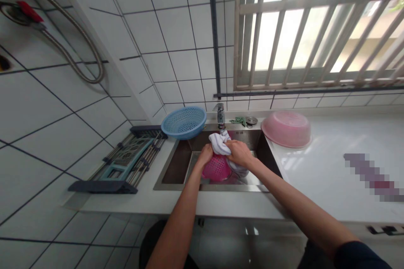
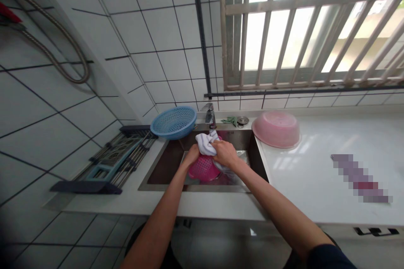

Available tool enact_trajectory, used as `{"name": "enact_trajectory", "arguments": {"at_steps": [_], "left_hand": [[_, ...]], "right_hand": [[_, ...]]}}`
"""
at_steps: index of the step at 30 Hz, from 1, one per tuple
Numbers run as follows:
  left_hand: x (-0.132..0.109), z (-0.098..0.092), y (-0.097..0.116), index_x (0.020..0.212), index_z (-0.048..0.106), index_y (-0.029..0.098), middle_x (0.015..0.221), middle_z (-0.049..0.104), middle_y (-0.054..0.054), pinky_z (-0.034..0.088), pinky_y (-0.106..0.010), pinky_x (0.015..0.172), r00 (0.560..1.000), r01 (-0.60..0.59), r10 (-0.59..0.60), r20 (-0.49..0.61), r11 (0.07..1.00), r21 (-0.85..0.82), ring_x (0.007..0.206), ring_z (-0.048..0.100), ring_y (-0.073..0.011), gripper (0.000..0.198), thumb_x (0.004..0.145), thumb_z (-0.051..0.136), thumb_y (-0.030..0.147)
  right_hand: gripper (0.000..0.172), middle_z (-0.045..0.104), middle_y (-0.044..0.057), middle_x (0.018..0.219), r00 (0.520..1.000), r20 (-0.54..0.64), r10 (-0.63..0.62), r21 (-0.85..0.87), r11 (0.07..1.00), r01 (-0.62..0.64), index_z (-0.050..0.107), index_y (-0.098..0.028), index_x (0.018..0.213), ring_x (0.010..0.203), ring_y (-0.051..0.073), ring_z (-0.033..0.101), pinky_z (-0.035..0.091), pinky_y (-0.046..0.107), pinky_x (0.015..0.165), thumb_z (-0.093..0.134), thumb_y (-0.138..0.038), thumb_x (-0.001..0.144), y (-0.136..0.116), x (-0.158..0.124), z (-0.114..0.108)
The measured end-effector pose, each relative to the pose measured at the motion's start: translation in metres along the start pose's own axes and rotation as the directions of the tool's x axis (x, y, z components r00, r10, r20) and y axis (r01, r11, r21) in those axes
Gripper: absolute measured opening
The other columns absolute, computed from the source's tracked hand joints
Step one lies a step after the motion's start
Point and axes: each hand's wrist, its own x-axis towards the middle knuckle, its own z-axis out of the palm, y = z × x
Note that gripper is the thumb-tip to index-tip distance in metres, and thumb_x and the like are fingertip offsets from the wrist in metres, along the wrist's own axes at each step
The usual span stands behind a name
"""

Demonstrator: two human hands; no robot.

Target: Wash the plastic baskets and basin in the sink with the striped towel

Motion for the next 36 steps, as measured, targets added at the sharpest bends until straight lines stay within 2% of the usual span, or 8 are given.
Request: {"name": "enact_trajectory", "arguments": {"at_steps": [4,9,11,16,19,23,28,36], "left_hand": [[-0.005,0.000,0.000,0.080,0.072,0.017,0.086,0.079,-0.012,0.053,-0.038,0.086,0.999,-0.009,0.011,-0.038,0.999,0.042,0.094,0.072,-0.0317,0.041,0.092,0.050,0.049],[-0.011,0.002,0.005,0.075,0.060,0.020,0.069,0.067,-0.003,0.047,-0.030,0.069,0.997,-0.078,0.078,-0.016,0.997,0.021,0.069,0.061,-0.0208,0.061,0.098,0.039,0.072],[-0.012,0.002,0.004,0.075,0.058,0.021,0.066,0.063,-0.002,0.044,-0.029,0.065,0.996,-0.088,0.088,0.003,0.996,0.000,0.065,0.058,-0.0193,0.064,0.097,0.039,0.078],[-0.008,0.002,-0.003,0.072,0.056,0.021,0.066,0.060,-0.001,0.044,-0.029,0.067,0.996,-0.087,0.086,-0.026,0.996,-0.022,0.068,0.055,-0.0186,0.068,0.092,0.042,0.084],[-0.005,0.010,-0.001,0.079,0.064,0.017,0.078,0.069,-0.005,0.048,-0.032,0.077,0.996,-0.076,0.071,-0.053,0.992,-0.097,0.081,0.060,-0.0222,0.072,0.090,0.043,0.085],[-0.008,0.025,0.002,0.108,0.073,0.013,0.114,0.078,-0.014,0.050,-0.038,0.101,0.994,-0.108,0.108,-0.015,0.968,-0.228,0.110,0.067,-0.0285,0.068,0.096,0.046,0.074],[-0.008,0.020,-0.002,0.106,0.076,0.014,0.118,0.079,-0.016,0.049,-0.045,0.112,0.986,-0.032,0.069,0.155,0.973,-0.229,0.115,0.070,-0.0302,0.047,0.094,0.056,0.054],[0.004,0.008,-0.005,0.114,0.079,0.017,0.129,0.079,-0.015,0.046,-0.044,0.117,0.997,-0.014,0.001,-0.079,0.987,-0.161,0.135,0.062,-0.0351,0.039,0.086,0.063,0.039]], "right_hand": [[0.029,0.076,0.008,0.129,0.999,-0.035,0.001,0.023,1.000,0.000,0.073,-0.025,0.119,0.123,0.026,0.070,0.048,0.028,0.099,0.063,-0.020,0.092,0.015,0.003,-0.006],[0.031,0.079,0.013,0.125,0.930,-0.079,0.360,0.013,0.933,-0.360,0.075,-0.024,0.124,0.112,0.031,0.075,0.051,0.033,0.091,0.058,-0.033,0.100,0.051,0.013,-0.014],[0.031,0.080,0.014,0.121,0.916,-0.058,0.398,0.007,0.917,-0.398,0.076,-0.023,0.122,0.111,0.032,0.076,0.051,0.033,0.089,0.058,-0.035,0.100,0.060,0.014,-0.014],[0.024,0.081,0.010,0.117,0.980,-0.045,0.192,0.007,0.981,-0.192,0.077,-0.023,0.112,0.109,0.029,0.076,0.048,0.029,0.090,0.062,-0.026,0.093,0.053,0.004,-0.020],[0.026,0.082,0.008,0.117,0.993,-0.075,0.090,0.025,0.996,-0.088,0.076,-0.024,0.111,0.109,0.028,0.076,0.047,0.028,0.092,0.063,-0.021,0.089,0.044,-0.002,-0.031],[0.027,0.081,0.009,0.121,0.983,-0.118,0.144,0.024,0.990,-0.142,0.076,-0.024,0.115,0.111,0.028,0.075,0.047,0.029,0.094,0.061,-0.023,0.093,0.044,-0.001,-0.041],[0.030,0.080,0.010,0.123,0.980,-0.044,0.196,0.013,0.981,-0.195,0.076,-0.024,0.120,0.113,0.028,0.075,0.048,0.029,0.095,0.063,-0.024,0.094,0.042,0.002,-0.027],[0.029,0.078,0.008,0.129,1.000,-0.009,0.004,0.097,0.995,-0.003,0.075,-0.025,0.121,0.119,0.026,0.072,0.048,0.029,0.100,0.066,-0.025,0.093,0.005,0.002,-0.005]]}}
